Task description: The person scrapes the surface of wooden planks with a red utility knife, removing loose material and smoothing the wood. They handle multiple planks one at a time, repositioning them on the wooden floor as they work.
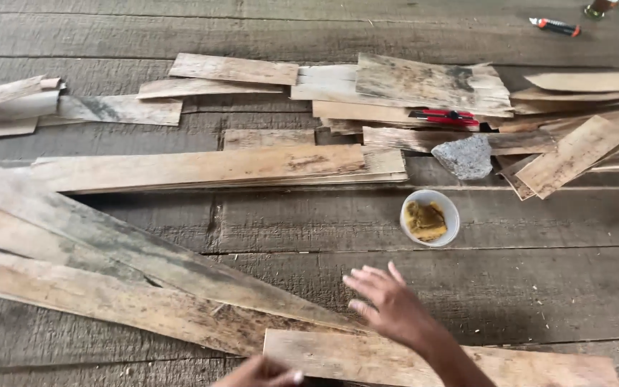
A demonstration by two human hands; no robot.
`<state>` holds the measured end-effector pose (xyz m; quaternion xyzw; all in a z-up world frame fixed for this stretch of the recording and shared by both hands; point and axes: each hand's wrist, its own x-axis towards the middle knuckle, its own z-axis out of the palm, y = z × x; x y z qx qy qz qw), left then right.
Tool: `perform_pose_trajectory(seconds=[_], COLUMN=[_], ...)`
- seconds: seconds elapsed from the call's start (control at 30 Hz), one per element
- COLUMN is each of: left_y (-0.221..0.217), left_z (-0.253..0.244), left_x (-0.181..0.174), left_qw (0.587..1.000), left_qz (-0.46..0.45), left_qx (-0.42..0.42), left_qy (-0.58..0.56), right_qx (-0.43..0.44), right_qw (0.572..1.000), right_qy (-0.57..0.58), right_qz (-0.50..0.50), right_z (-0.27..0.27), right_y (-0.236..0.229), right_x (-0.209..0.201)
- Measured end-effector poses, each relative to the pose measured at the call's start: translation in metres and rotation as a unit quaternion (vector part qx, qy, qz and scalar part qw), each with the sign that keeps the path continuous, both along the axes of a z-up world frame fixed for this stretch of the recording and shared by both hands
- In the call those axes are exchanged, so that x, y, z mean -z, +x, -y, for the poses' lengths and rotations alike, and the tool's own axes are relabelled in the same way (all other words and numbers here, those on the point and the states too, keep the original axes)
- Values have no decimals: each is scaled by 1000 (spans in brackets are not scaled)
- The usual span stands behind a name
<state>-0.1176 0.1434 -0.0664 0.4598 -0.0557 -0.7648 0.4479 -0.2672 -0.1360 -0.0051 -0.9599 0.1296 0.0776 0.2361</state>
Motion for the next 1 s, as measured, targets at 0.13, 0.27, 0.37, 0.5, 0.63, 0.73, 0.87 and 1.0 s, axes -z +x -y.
perform_pose_trajectory(seconds=[0.13,0.27,0.37,0.5,0.63,0.73,0.87,1.0], left_y=[21,51,54,59,76,80,78,78], left_z=[129,293,377,446,485,497,490,491], left_x=[-100,-42,-68,-28,19,33,26,21], left_qw=[896,735,683,625,529,492,473,471], left_qz=[433,630,715,765,834,855,864,866], left_qx=[43,-32,95,128,108,90,68,56], left_qy=[-93,-248,-114,-88,-110,-137,-157,-161], right_qx=[30,126,206,218,193,167,212,208], right_qw=[993,950,938,933,922,926,927,929], right_qy=[-57,-222,-209,-223,-271,-283,-280,-273], right_qz=[97,180,184,181,198,186,129,139], right_z=[64,202,301,409,439,442,460,452], right_y=[27,54,76,96,122,134,145,151], right_x=[-17,39,56,100,111,105,125,114])
